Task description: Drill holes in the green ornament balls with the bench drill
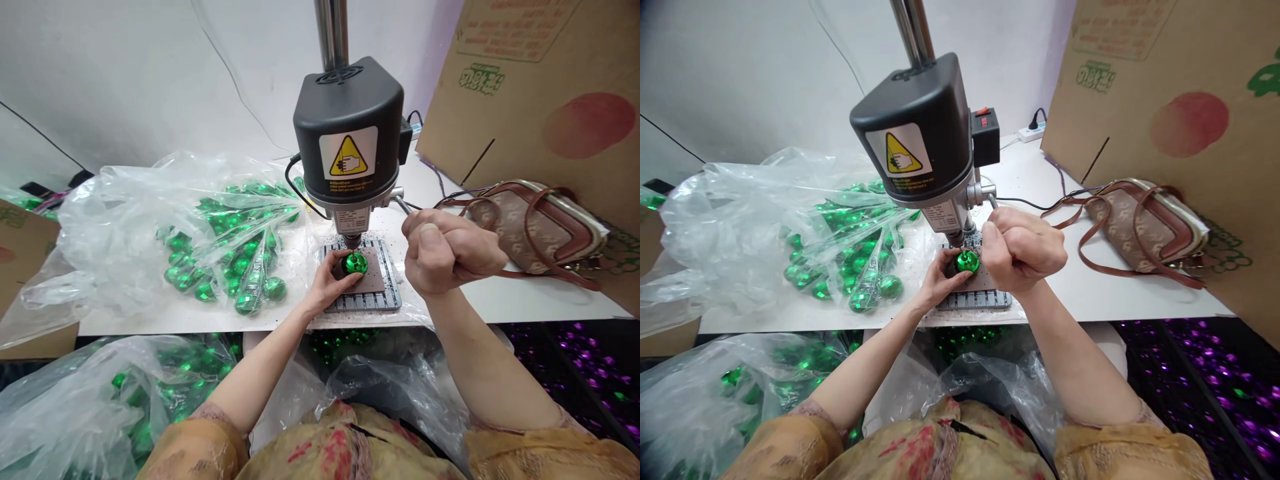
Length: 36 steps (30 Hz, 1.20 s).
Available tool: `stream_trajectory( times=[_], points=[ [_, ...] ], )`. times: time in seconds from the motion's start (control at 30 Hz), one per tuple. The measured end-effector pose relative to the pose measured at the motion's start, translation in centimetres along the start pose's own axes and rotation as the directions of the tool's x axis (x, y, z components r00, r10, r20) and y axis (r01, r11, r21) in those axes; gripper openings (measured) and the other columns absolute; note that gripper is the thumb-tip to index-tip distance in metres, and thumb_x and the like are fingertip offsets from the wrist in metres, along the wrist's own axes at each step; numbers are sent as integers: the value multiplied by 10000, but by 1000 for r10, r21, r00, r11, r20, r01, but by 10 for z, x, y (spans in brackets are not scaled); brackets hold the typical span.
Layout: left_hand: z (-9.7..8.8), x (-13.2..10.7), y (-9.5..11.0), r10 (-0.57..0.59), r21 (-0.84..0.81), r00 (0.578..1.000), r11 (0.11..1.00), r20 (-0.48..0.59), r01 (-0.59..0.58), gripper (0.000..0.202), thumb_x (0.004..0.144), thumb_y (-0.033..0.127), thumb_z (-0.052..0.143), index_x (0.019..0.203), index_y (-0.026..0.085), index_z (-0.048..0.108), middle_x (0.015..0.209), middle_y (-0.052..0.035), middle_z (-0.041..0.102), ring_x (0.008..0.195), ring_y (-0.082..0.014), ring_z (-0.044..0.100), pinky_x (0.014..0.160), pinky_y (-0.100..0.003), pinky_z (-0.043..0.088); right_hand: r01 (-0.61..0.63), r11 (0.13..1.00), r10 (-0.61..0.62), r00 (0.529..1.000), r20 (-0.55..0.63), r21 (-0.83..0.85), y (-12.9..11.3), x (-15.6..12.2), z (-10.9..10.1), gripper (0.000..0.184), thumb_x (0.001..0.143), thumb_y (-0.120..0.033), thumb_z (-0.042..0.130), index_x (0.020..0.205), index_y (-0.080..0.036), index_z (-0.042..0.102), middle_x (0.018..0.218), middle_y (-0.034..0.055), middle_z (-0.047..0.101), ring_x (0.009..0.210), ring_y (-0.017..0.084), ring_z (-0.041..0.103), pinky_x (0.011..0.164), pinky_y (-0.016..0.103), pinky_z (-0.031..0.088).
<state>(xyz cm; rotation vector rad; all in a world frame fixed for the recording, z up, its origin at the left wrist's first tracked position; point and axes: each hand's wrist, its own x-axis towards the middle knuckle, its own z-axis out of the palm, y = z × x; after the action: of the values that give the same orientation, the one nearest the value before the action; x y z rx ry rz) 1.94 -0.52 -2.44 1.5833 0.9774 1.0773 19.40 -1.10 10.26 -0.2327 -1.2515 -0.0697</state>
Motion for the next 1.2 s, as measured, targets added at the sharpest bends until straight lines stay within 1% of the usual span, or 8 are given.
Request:
stream_trajectory(
  times=[0.3, 0.53, 0.63, 0.73, 0.83, 0.93, 1.03, 1.2],
  points=[
    [5, 0, 10, 5, 16, 999, 1000, -38, -4, 489, 737, 361, 808, 1142, 215, 576, 1136, -75, 662, 1090, -228, 629, 998, -397, 473, -171, 982, 164, 983, -84, -80, -13, 20, 14, 442, 830, -132, 524, 497, -175, 237, 455, -58, 263, 393, 38, 300, 405, 264, 242],
    [14, -50, 20, 290, 354, 933, 913, -211, -203, 362, 715, 320, 787, 1010, 230, 596, 1097, -103, 630, 1084, -262, 615, 944, -437, 498, -406, 913, 401, 909, -117, -30, -18, 61, 29, 454, 835, -167, 579, 487, -186, 288, 447, -60, 252, 413, 29, 323, 462, 255, 216],
    [5, -95, 9, 329, 485, 941, 812, 80, -325, 309, 690, 337, 796, 957, 265, 659, 1074, -111, 669, 1000, -275, 647, 870, -465, 539, -422, 906, 418, 903, -101, -32, -20, 59, 27, 442, 848, -162, 561, 505, -181, 284, 453, -62, 279, 421, 18, 345, 483, 245, 231],
    [-8, -131, -2, 236, 543, 859, 691, 455, -477, 329, 747, 354, 746, 1071, 348, 688, 1080, -93, 702, 942, -286, 670, 820, -478, 565, -416, 908, 409, 905, -119, -41, -21, 57, 28, 446, 845, -159, 562, 496, -178, 284, 433, -63, 291, 416, 21, 357, 477, 246, 233],
    [-21, -144, -1, 225, 522, 789, 641, 572, -562, 476, 770, 421, 734, 1229, 357, 625, 1147, -107, 692, 1003, -315, 666, 865, -491, 570, -391, 920, 380, 911, -161, -38, -18, 56, 29, 444, 822, -151, 581, 484, -186, 296, 402, -67, 295, 383, 32, 331, 444, 257, 214],
    [-32, -124, 13, 336, 521, 835, 663, 435, -538, 398, 815, 329, 691, 1205, 326, 611, 1115, -97, 692, 1042, -298, 655, 923, -479, 547, -379, 924, 364, 913, -183, -48, -13, 55, 29, 441, 803, -173, 604, 469, -199, 316, 383, -63, 304, 363, 53, 323, 418, 281, 199],
    [-47, -69, 28, 346, 616, 930, 708, 124, -346, 278, 867, 156, 533, 1110, 263, 617, 1020, -85, 689, 1013, -265, 648, 913, -446, 516, -351, 933, 328, 921, -208, -82, -10, 54, 29, 453, 801, -213, 618, 442, -203, 341, 371, -55, 303, 360, 65, 336, 413, 293, 211],
    [-90, 47, 32, -30, 782, 969, 585, -244, 215, 223, 821, 56, 504, 938, 195, 633, 953, -121, 671, 979, -275, 629, 928, -436, 468, -327, 945, 315, 929, -195, -32, -9, 54, 29, 441, 797, -216, 631, 439, -205, 374, 378, -51, 300, 350, 81, 346, 401, 310, 196]
  ],
)
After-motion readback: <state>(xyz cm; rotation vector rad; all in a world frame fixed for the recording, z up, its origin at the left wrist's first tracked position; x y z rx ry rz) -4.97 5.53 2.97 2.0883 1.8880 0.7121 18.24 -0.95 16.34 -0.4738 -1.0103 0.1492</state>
